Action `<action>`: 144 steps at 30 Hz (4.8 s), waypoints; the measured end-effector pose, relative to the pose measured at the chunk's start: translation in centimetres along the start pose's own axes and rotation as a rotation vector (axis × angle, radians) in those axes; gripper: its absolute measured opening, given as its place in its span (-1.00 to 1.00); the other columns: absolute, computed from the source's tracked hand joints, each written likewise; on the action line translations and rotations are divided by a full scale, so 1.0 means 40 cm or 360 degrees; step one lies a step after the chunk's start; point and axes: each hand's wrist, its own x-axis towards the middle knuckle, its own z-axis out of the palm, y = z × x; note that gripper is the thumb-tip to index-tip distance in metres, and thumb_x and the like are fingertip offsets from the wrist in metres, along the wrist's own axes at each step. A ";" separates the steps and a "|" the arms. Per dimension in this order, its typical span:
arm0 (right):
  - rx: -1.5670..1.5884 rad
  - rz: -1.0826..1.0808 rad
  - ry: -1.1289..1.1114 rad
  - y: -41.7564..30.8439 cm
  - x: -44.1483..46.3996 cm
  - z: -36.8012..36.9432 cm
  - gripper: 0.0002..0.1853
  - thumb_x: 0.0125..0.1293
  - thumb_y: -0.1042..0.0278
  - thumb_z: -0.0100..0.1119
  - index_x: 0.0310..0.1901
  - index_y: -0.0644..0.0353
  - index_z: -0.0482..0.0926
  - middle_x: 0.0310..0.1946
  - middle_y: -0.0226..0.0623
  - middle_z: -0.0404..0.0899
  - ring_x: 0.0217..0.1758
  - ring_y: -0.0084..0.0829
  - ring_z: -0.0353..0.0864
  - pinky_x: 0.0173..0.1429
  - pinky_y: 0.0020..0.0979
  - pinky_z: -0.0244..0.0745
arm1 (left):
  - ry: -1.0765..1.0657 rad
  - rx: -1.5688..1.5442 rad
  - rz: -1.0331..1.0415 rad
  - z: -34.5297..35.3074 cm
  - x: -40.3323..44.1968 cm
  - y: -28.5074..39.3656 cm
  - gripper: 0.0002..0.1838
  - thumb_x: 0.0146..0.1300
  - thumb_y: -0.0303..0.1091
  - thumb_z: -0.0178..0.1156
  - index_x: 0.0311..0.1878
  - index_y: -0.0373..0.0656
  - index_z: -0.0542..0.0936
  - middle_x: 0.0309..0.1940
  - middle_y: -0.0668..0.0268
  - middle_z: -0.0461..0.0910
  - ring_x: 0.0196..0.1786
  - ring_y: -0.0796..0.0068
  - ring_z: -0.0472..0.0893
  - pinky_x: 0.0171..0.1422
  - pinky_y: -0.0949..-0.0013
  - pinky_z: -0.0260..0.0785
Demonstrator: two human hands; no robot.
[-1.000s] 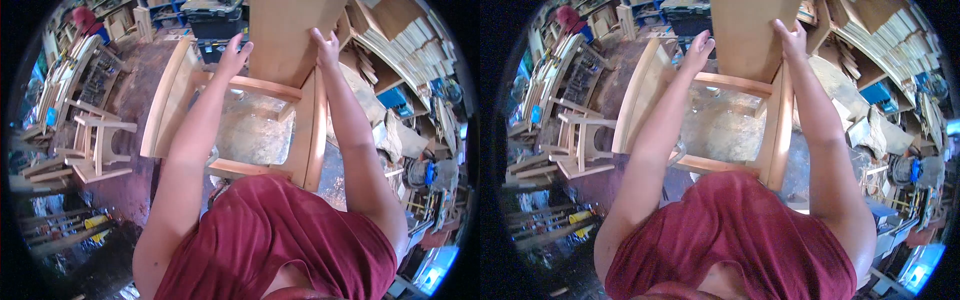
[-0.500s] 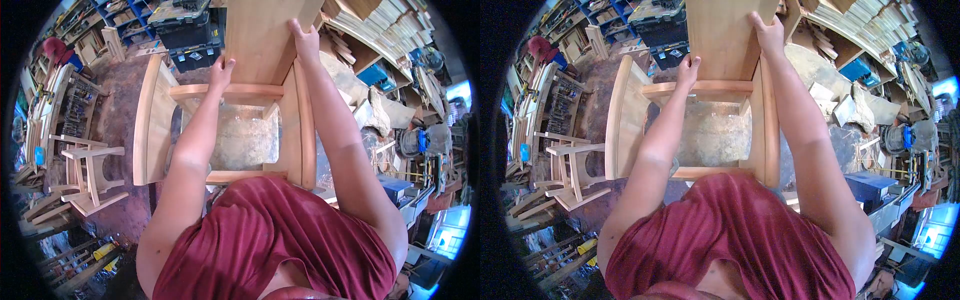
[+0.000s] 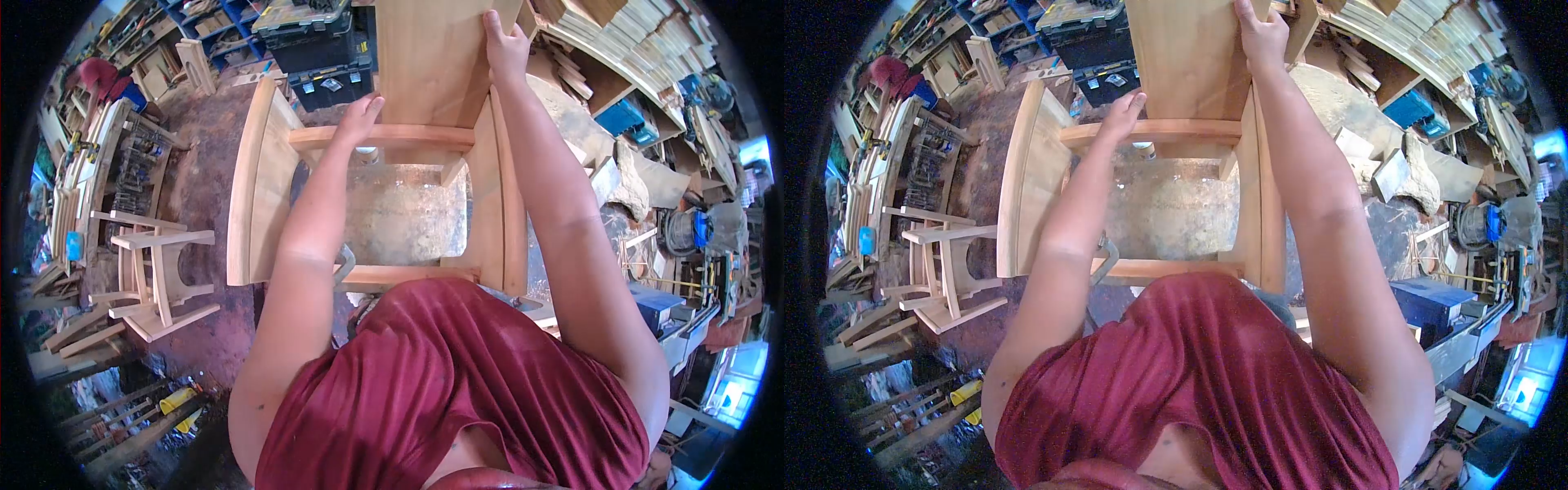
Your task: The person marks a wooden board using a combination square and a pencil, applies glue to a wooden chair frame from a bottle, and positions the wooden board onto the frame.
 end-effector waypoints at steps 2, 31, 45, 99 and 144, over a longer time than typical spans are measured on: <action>-0.0095 0.0042 -0.0028 -0.025 -0.018 -0.004 -0.56 0.25 0.10 0.30 -0.01 0.31 0.58 -0.20 -0.29 0.64 -0.13 -0.44 0.57 -0.03 -0.40 0.46 | -0.0001 0.0032 0.0009 -0.003 -0.010 0.005 -0.42 0.42 0.05 -0.02 0.21 -0.29 0.47 0.04 -0.02 0.59 0.13 0.17 0.58 0.20 0.29 0.35; -0.0137 -0.0087 -0.0086 0.032 -0.033 -0.024 -0.58 0.29 0.10 0.27 -0.04 0.33 0.59 -0.20 -0.26 0.66 -0.16 -0.46 0.58 -0.04 -0.42 0.47 | -0.0191 0.0393 0.0019 -0.027 -0.023 0.053 -0.56 0.43 -0.07 -0.05 0.10 -0.24 0.52 -0.06 -0.08 0.60 0.07 -0.04 0.56 0.12 0.12 0.38; -0.0163 0.0009 -0.0040 -0.006 -0.055 -0.017 -0.57 0.26 0.10 0.30 -0.02 0.32 0.59 -0.21 -0.25 0.67 -0.17 -0.45 0.59 -0.04 -0.41 0.48 | -0.0233 0.0347 0.0013 -0.030 -0.030 0.059 -0.57 0.43 -0.10 -0.06 0.13 -0.22 0.51 -0.02 -0.09 0.58 0.09 -0.03 0.55 0.16 0.14 0.36; -0.0179 -0.0012 -0.0052 -0.020 -0.062 -0.018 -0.60 0.30 0.13 0.28 -0.04 0.32 0.59 -0.21 -0.28 0.67 -0.17 -0.48 0.59 -0.04 -0.43 0.49 | -0.0390 0.0599 0.0061 -0.029 -0.038 0.103 -0.06 -0.20 -0.19 0.58 0.26 -0.28 0.30 0.12 0.01 0.53 0.21 0.12 0.52 0.32 0.22 0.34; -0.0938 0.0781 -0.2352 -0.074 -0.764 0.144 -0.34 -0.04 -0.25 0.37 -0.13 0.24 0.64 -0.29 -0.03 0.66 -0.22 -0.08 0.64 -0.06 -0.15 0.50 | -0.0373 0.0567 0.0126 -0.032 -0.036 0.100 -0.14 -0.22 -0.14 0.55 0.20 -0.26 0.42 0.07 0.07 0.59 0.13 0.21 0.59 0.24 0.27 0.40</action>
